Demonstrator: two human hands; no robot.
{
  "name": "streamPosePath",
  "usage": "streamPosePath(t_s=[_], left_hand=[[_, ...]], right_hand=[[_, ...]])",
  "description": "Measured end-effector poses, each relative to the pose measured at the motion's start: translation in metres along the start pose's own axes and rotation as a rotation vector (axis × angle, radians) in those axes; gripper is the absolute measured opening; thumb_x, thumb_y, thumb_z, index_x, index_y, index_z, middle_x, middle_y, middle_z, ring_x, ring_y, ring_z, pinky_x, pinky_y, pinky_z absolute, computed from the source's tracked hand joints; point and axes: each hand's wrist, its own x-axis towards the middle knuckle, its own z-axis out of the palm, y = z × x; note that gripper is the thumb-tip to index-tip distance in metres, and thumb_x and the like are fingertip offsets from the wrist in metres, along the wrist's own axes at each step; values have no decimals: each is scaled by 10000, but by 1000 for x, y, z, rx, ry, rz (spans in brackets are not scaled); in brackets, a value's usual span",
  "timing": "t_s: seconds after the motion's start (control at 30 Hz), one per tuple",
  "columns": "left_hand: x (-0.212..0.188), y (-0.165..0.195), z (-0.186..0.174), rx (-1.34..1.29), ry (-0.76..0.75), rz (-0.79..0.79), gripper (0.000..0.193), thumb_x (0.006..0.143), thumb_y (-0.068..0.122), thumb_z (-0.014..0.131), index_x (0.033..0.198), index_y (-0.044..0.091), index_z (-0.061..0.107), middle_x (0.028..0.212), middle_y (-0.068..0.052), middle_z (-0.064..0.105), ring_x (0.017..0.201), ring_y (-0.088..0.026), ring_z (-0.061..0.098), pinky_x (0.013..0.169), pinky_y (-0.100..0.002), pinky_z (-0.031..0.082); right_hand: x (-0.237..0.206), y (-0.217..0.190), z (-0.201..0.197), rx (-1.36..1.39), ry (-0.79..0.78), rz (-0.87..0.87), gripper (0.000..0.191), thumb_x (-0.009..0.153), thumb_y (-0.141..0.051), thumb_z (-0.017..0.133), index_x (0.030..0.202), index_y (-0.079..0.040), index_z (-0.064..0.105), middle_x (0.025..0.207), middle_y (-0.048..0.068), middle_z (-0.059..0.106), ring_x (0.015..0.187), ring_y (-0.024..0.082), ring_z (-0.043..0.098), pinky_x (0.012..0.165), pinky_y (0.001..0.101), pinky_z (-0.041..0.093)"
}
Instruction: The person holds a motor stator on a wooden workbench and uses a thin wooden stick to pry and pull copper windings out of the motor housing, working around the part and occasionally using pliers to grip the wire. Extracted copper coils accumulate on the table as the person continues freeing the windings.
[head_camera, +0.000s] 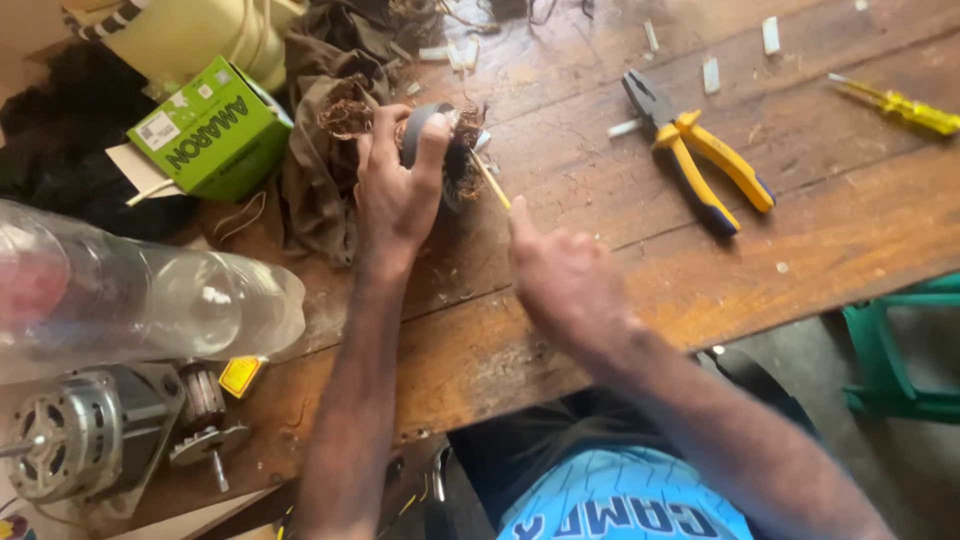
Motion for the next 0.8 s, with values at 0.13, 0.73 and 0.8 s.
streamPosePath(t_s=[0.13,0.73,0.8], left_hand=[[-11,-2,14,-48,-1,46,607,868,588,566,1304,167,548,1175,-150,525,977,-293,686,741,-445,601],[-23,-27,21,-292,29,385,636,986,422,736,1494,141,477,1308,-161,514,1223,-280,616,1067,-455,571],[-23,-27,21,-298,24,376,664,985,429,738,1525,146,475,1323,-168,505,1265,-291,617,1055,-454,582]], right_hand=[[-25,21,-14,192,34,-3,429,1012,-250,545,1406,-83,518,716,250,688,688,447,689,661,568,541],[-47,19,-7,551,70,140,389,944,-198,631,1332,-174,637,831,157,764,601,258,749,541,400,556],[-44,19,-5,595,109,107,380,950,-187,630,1327,-148,637,853,143,768,621,213,758,540,372,569]])
